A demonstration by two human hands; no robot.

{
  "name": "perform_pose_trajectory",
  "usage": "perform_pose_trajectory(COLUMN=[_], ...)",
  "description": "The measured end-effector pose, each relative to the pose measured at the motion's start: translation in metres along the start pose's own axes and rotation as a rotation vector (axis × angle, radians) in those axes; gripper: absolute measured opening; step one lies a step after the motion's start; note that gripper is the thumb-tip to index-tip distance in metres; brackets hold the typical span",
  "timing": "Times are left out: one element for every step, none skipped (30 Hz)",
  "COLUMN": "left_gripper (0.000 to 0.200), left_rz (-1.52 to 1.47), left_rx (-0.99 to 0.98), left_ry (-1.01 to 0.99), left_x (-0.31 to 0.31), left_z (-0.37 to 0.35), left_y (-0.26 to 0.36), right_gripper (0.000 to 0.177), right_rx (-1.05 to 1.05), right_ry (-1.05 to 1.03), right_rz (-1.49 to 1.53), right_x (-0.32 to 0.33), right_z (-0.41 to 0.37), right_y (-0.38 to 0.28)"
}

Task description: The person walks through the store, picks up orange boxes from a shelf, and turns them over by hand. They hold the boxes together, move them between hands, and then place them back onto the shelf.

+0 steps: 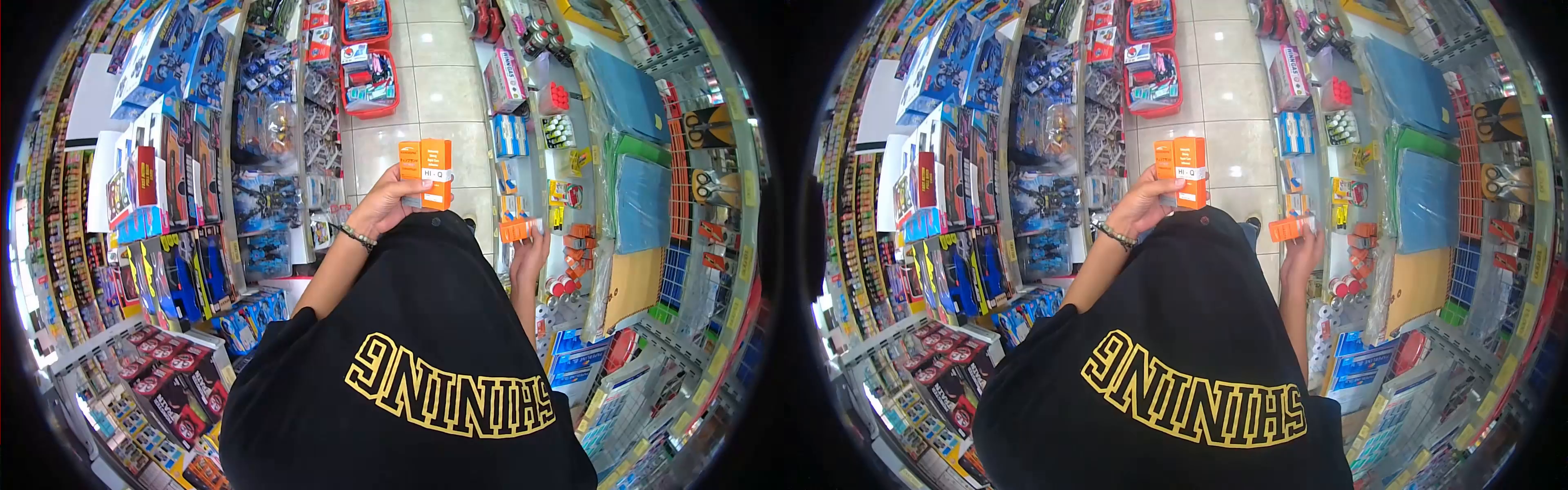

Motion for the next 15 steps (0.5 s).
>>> perform_pose_trajectory(left_gripper=[0.044,0.045,0.045,0.045,0.045,0.045,0.045,0.044,0.043,0.042,0.042,0.042,0.042,0.042,0.042], left_rz=[0.008,0.051,0.093,0.098,0.109,0.121,0.128,0.134,0.141,0.133,0.141,0.158,0.17,0.172,0.181], left_rx=[0.0,0.024,0.043,0.036,0.051,0.065,0.057,0.065,0.076,0.098,0.1,0.095,0.086,0.076,0.082], left_ry=[-0.012,0.004,0.019,0.008,0.025,0.038,0.016,0.02,0.027,0.01,-0.01,-0.004,0.021,0.01,0.002], left_x=[0.001,0.003,0.004,0.005,0.006,0.006,0.004,0.003,0.004,0.006,0.006,0.002,0.003,0.005,0.007], left_z=[-0.001,-0.002,-0.003,-0.004,-0.007,-0.008,-0.009,-0.011,-0.012,-0.012,-0.015,-0.015,-0.018,-0.018,-0.018], left_y=[0.002,0.004,0.006,0.008,0.009,0.011,0.013,0.014,0.015,0.015,0.016,0.018,0.02,0.02,0.02], right_gripper=[0.039,0.037,0.036,0.036,0.036,0.036,0.037,0.039,0.041,0.045,0.047,0.047,0.048,0.049,0.049], right_rx=[0.012,-0.073,-0.157,-0.143,-0.236,-0.326,-0.377,-0.433,-0.491,-0.507,-0.501,-0.524,-0.568,-0.557,-0.544], right_ry=[0.005,-0.102,-0.214,-0.218,-0.293,-0.369,-0.334,-0.43,-0.526,-0.529,-0.596,-0.704,-0.817,-0.831,-0.827], right_rz=[0.005,0.08,0.152,0.154,0.229,0.301,0.304,0.465,0.626,0.661,0.773,0.901,1.032,1.032,1.037], right_x=[-0.019,-0.04,-0.058,-0.07,-0.083,-0.099,-0.123,-0.136,-0.146,-0.152,-0.156,-0.159,-0.164,-0.166,-0.168], right_z=[-0.002,-0.003,-0.006,-0.009,-0.014,-0.02,-0.032,-0.033,-0.036,-0.041,-0.043,-0.045,-0.048,-0.05,-0.052], right_y=[-0.013,-0.02,-0.026,-0.031,-0.033,-0.038,-0.052,-0.054,-0.058,-0.061,-0.059,-0.063,-0.063,-0.064,-0.065])
Point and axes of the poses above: each hand's wrist, its own z-axis towards the middle knuckle, its own x-axis out of the back of the hand, y = z × x, the point moved 3 cm from there along z, towards the middle knuckle, and after that the axes turned 10 degrees about x, right-handed, at the moved point
